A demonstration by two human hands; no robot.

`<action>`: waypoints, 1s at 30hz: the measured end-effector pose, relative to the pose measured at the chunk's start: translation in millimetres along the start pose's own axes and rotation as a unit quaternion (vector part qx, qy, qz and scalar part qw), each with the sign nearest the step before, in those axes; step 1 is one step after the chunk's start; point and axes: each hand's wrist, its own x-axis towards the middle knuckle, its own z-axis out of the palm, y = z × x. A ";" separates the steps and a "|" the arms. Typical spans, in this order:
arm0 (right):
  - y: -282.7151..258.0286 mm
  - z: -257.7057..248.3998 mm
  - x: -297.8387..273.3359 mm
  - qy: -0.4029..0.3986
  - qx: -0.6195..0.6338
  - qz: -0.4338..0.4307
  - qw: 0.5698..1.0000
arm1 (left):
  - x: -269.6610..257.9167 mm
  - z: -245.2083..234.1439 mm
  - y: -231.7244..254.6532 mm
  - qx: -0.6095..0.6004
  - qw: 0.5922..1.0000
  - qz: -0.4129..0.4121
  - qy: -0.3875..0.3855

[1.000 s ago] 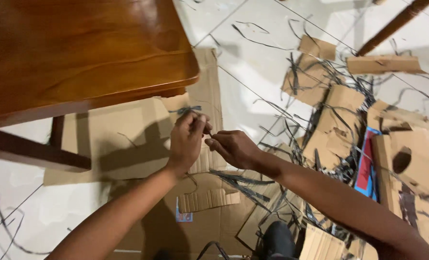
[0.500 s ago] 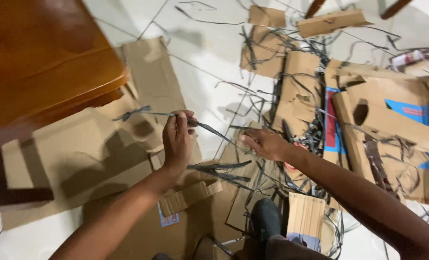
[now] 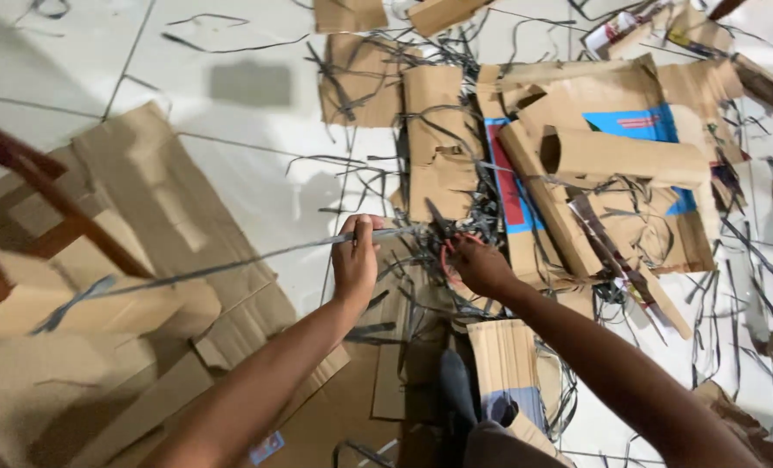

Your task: Wrapping a chair leg with cardboard and securing it with plastic ties

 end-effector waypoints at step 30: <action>-152.6 -53.4 -42.5 -0.019 0.295 0.016 0.955 | -68.3 -220.5 74.8 -0.125 0.983 0.034 0.132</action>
